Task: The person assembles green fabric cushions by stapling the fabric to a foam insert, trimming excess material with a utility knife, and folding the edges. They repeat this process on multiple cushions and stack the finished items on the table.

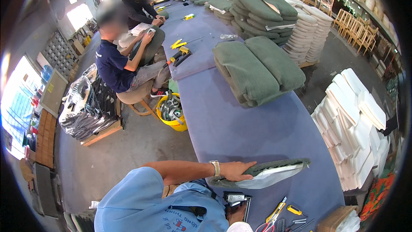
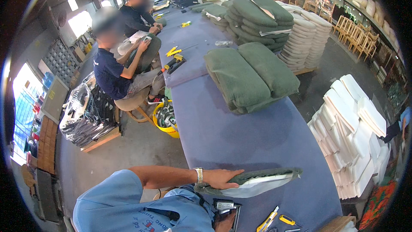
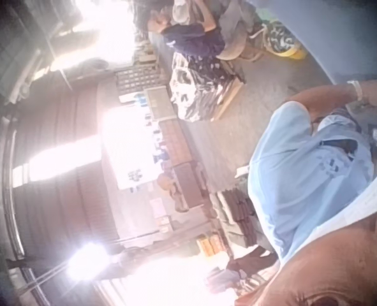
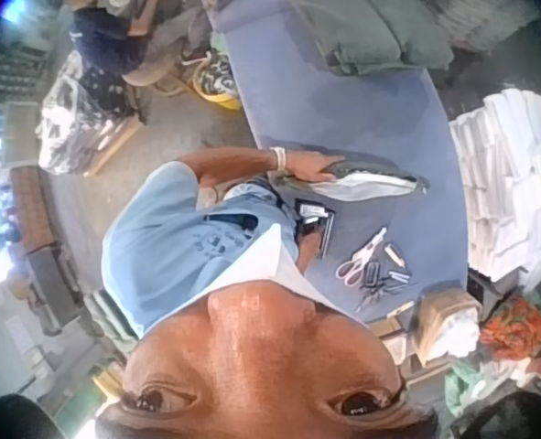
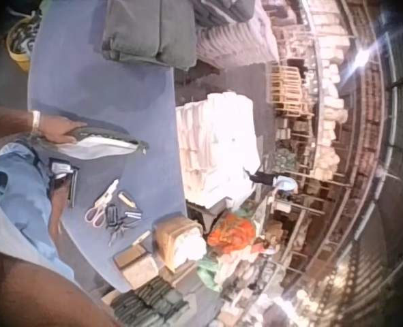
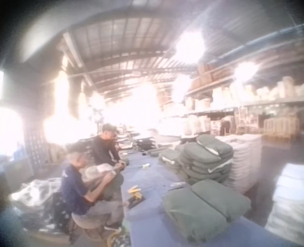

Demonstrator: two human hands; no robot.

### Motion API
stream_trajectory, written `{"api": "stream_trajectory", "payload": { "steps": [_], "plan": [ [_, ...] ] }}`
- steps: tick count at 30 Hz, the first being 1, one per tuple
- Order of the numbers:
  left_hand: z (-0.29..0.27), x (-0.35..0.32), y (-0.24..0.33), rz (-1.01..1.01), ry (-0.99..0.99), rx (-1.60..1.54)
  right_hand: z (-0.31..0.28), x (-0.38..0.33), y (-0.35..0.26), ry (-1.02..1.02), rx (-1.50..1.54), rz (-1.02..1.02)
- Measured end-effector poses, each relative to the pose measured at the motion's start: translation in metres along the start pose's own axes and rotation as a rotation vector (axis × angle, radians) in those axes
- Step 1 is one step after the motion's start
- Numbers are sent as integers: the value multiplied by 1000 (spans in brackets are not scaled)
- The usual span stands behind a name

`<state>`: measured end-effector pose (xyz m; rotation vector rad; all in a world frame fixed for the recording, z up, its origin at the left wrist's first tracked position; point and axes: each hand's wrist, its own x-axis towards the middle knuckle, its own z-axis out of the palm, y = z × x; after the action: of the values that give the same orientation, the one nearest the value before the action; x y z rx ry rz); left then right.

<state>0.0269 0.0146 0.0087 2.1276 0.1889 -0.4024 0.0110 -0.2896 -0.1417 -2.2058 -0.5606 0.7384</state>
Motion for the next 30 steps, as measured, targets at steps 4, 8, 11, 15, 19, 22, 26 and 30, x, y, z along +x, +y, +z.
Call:
{"api": "stream_trajectory", "payload": {
  "steps": [4,8,11,15,19,22,26,30],
  "plan": [
    [-4,-1,6,2,4,1,13,15,15,-1,301,28],
    [5,-6,1,-1,57,26,-20,21,39,31,427,16],
    [8,-6,5,-16,48,21,-68,0,-7,121,317,192],
    [10,-8,23,-50,11,70,-98,-9,-37,482,508,263],
    [19,-9,20,-38,56,91,-124,-15,-98,538,246,-22],
    [17,-8,13,-14,77,99,-130,-17,-111,459,400,-20],
    [14,-10,19,-39,55,119,-127,-21,-118,372,553,10],
    [25,-8,22,-66,65,116,-128,-26,-148,367,689,-3]
  ]
}}
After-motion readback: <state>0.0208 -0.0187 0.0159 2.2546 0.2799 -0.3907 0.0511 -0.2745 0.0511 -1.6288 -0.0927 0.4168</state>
